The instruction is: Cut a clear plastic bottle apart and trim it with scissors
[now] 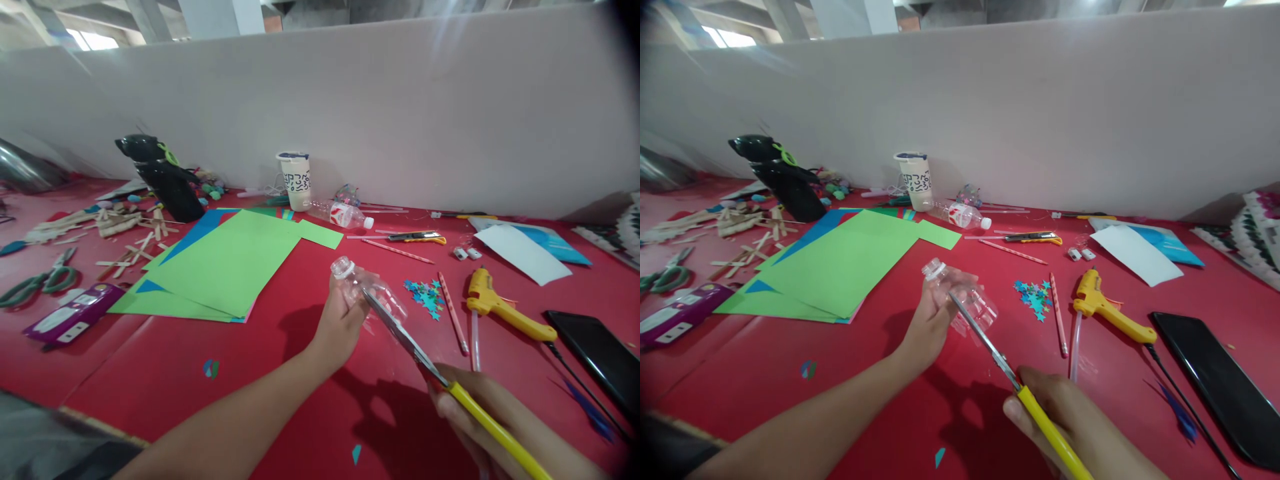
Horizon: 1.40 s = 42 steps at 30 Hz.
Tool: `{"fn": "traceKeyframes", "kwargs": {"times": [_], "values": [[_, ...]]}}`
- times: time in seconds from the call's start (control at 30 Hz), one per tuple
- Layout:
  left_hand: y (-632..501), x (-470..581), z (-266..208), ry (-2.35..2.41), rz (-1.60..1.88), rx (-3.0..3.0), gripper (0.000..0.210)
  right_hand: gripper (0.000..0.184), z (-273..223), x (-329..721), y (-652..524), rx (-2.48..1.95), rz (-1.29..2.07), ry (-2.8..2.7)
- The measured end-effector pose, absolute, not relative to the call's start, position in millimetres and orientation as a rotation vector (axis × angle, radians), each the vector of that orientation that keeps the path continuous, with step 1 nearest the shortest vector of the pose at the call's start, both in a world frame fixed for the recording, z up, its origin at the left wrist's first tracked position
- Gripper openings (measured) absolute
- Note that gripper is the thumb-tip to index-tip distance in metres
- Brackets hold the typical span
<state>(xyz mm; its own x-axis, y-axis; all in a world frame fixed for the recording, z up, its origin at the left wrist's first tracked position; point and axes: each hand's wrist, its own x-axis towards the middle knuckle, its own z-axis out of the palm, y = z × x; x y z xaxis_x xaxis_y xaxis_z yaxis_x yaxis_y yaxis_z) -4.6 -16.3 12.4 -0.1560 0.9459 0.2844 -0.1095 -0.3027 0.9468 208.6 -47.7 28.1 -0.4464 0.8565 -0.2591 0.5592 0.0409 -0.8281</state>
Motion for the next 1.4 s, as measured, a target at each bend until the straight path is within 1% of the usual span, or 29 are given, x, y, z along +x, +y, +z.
{"fn": "traceKeyframes", "kwargs": {"times": [0.13, 0.27, 0.47, 0.63, 0.83, 1.0, 1.23, 1.4], "values": [[-16, -3, 11, 1.064, 1.607, 1.234, 0.021, 0.064, 28, 210, -47, -1.386, 1.451, -2.009], [-15, -3, 10, 1.018, 1.615, 1.243, 0.021, 0.062, 26, 213, -47, -1.336, 1.493, -1.987], [-14, -6, 14, 1.039, 1.672, 1.176, 0.027, 0.062, 27, 215, -48, -1.338, 1.435, -2.023], [-15, -5, 13, 1.014, 1.634, 1.226, 0.025, 0.062, 28, 214, -48, -1.366, 1.374, -2.011], [-16, -2, 13, 0.977, 1.629, 1.23, 0.024, 0.065, 28, 209, -49, -1.387, 1.482, -1.987], [-17, -2, 13, 0.985, 1.626, 1.225, 0.025, 0.062, 32, 206, -51, -1.428, 1.509, -1.935], [-17, -4, 8, 0.974, 1.62, 1.22, 0.023, 0.066, 38, 203, -53, -1.485, 1.636, -1.852], [-17, -6, 8, 1.018, 1.607, 1.317, 0.02, 0.062, 37, 204, -49, -1.389, 1.583, -1.839]]}}
